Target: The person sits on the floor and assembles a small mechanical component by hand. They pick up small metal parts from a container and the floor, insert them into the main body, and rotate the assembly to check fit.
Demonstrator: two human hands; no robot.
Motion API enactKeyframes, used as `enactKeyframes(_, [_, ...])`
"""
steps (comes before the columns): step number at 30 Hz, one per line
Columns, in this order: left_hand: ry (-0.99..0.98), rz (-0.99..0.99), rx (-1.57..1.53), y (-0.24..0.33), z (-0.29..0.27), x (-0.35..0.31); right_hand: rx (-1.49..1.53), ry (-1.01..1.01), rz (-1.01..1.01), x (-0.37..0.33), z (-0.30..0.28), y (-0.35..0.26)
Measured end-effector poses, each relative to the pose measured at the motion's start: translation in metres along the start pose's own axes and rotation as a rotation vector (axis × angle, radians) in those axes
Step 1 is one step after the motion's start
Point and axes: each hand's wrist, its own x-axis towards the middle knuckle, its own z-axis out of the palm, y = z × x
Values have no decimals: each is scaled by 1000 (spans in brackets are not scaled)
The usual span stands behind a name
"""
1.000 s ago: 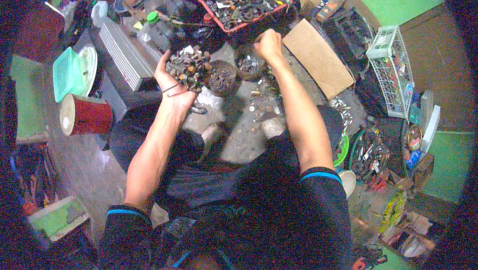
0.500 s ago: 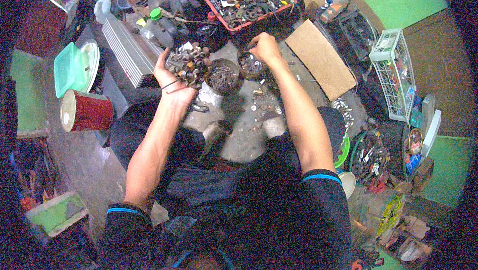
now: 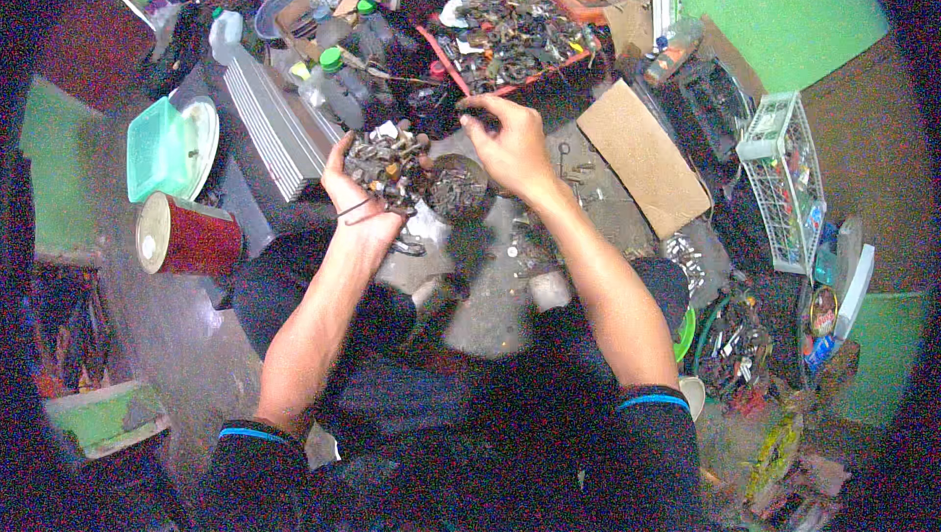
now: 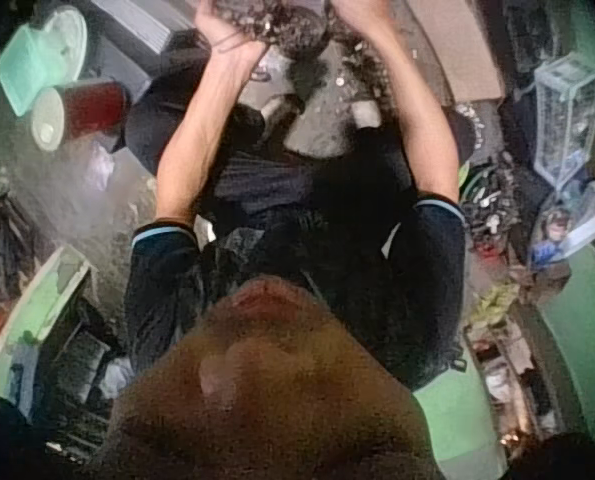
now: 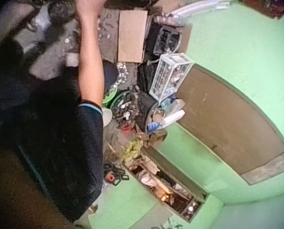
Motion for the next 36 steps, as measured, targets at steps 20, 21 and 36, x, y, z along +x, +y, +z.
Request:
enactKeyframes(20, [37, 2, 35, -17, -2, -1, -22, 210, -298, -22, -16, -48])
enactKeyframes(21, [38, 16, 32, -16, -3, 0, -4, 213, -276, -17, -19, -44])
enactKeyframes(36, [-88, 33, 57, -2, 7, -7, -53, -15, -232, -9, -7, -32])
